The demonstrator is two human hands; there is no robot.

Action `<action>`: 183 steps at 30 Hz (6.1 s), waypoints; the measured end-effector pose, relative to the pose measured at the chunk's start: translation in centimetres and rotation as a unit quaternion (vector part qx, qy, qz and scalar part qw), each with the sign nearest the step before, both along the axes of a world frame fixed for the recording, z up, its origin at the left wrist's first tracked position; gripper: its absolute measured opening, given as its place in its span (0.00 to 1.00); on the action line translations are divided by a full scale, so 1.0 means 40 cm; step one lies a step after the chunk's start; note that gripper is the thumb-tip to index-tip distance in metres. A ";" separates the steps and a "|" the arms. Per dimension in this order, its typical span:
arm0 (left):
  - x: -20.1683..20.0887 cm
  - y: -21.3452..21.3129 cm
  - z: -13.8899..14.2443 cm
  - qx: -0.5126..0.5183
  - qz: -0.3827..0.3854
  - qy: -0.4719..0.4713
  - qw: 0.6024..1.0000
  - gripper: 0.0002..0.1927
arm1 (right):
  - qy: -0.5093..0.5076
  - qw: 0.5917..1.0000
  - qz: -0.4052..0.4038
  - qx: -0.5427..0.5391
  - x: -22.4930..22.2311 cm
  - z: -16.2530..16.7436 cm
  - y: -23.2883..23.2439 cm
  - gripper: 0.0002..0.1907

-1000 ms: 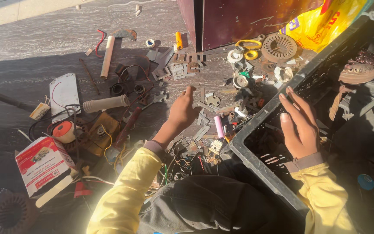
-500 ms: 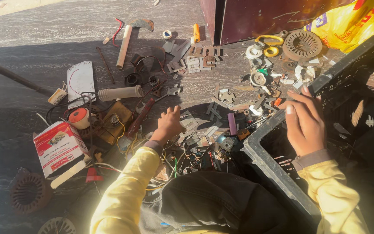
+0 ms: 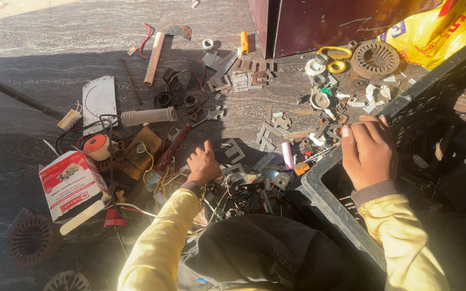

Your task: The person sits on the floor and sorts small metal pieces from a pile, picking them up and placing them into a black plastic crate. They also handle a cardboard box and a cylindrical metal part, moving them aside before continuing to sort the metal pieces.

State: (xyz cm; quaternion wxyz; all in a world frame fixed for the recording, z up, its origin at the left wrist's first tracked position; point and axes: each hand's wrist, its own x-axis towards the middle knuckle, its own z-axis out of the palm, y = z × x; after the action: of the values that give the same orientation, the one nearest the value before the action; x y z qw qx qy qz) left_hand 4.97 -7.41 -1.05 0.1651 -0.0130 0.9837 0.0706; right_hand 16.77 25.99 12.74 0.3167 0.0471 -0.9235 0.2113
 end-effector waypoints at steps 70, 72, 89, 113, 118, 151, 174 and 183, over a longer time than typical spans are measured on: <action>-0.060 0.194 -0.094 0.139 -0.195 0.122 0.963 0.55 | -0.012 0.999 0.020 -0.043 0.001 0.015 -0.005 0.03; -0.057 0.220 -0.097 0.177 -0.186 0.112 0.960 0.53 | -0.014 0.999 0.019 -0.046 0.003 0.016 -0.006 0.03; -0.079 0.356 -0.090 0.159 -0.072 0.190 0.966 0.45 | -0.013 0.998 0.011 -0.054 -0.002 0.010 -0.007 0.04; -0.093 0.152 -0.055 0.133 -0.306 0.046 0.941 0.74 | -0.007 0.998 0.024 -0.057 -0.001 0.006 0.003 0.04; -0.080 0.159 -0.058 0.118 -0.243 0.058 0.961 0.66 | -0.009 0.998 0.025 -0.062 -0.004 0.000 0.007 0.04; 0.001 0.139 -0.082 0.119 -0.126 0.144 0.974 0.72 | 0.002 0.998 0.034 -0.061 -0.011 -0.028 0.027 0.04; -0.032 0.152 -0.021 0.253 0.023 0.029 0.967 0.61 | 0.009 0.998 0.035 -0.050 -0.013 -0.031 0.029 0.05; -0.031 0.130 -0.014 0.295 0.050 0.089 0.950 0.60 | 0.009 0.998 0.033 -0.059 -0.013 -0.033 0.027 0.05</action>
State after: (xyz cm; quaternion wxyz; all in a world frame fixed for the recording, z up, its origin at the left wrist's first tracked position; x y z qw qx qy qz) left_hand 3.75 -2.19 -1.60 0.0696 -0.0064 0.9277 0.3668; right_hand 16.24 27.06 11.43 0.3205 0.0611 -0.9044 0.2751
